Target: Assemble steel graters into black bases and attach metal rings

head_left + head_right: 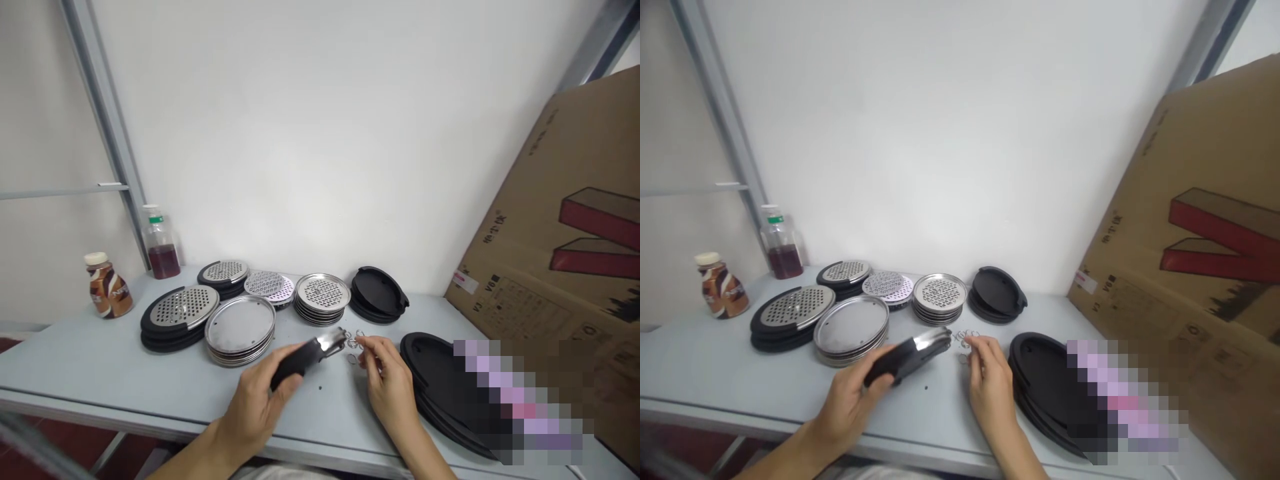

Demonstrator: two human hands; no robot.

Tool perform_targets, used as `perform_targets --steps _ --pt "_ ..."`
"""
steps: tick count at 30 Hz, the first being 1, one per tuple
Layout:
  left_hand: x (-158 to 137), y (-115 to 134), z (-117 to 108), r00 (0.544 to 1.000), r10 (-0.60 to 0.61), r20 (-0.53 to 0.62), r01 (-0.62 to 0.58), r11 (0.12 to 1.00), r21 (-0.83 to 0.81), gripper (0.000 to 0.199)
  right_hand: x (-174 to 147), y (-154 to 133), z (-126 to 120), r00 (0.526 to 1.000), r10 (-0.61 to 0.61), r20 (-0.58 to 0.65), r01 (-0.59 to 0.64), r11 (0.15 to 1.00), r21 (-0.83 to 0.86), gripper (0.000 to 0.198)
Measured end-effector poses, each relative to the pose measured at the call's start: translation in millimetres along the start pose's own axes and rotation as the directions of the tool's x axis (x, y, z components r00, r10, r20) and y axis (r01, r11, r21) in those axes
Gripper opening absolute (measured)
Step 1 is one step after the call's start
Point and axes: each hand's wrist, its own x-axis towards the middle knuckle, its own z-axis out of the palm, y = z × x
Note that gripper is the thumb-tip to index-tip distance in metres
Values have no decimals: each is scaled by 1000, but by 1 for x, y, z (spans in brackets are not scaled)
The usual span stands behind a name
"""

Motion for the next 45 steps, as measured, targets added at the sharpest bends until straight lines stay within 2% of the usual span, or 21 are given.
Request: perform_targets --steps 2,4,6,8,11,15,19,22,26,30,35,41,45 --pt "1 1 3 973 -213 -90 201 972 -125 31 -1 0 1 1000 21 6 -21 999 29 27" --pt "3 0 8 921 -369 -126 333 912 -237 36 -1 -1 2 999 45 24 -47 996 79 26" --pt "4 -2 14 878 -464 -118 412 857 -308 40 -2 -3 3 997 61 55 -68 987 144 27" --pt "4 -7 18 863 -494 -108 440 838 -322 42 -1 -7 2 994 55 92 -71 981 179 28" --pt "-1 -16 22 885 -460 -69 424 859 -288 47 0 -12 0 991 39 126 -57 987 147 27" --pt "-9 -20 16 907 -414 75 421 884 -205 50 2 -15 -1 982 75 175 -101 985 142 24" --pt "-9 -16 6 912 -381 151 382 924 18 44 0 -11 3 970 67 232 -111 977 181 25" --pt "-8 -13 6 921 -358 152 336 929 156 42 -3 -8 9 972 18 234 -53 988 147 26" --pt "-9 -12 11 943 -309 123 262 917 300 42 -4 -4 14 982 -65 179 65 998 4 25" --pt "-8 -11 14 962 -239 130 166 894 417 40 -2 0 11 992 -97 81 107 985 -133 25" --pt "-6 -9 14 969 -201 146 101 855 509 42 0 5 3 998 -66 7 66 987 -148 24" --pt "-7 -3 10 945 -271 185 86 750 656 43 0 3 1 999 -23 -32 19 991 -132 17" --pt "-5 1 9 936 -291 200 76 720 689 43 1 1 0 999 9 -43 -15 992 -122 16"
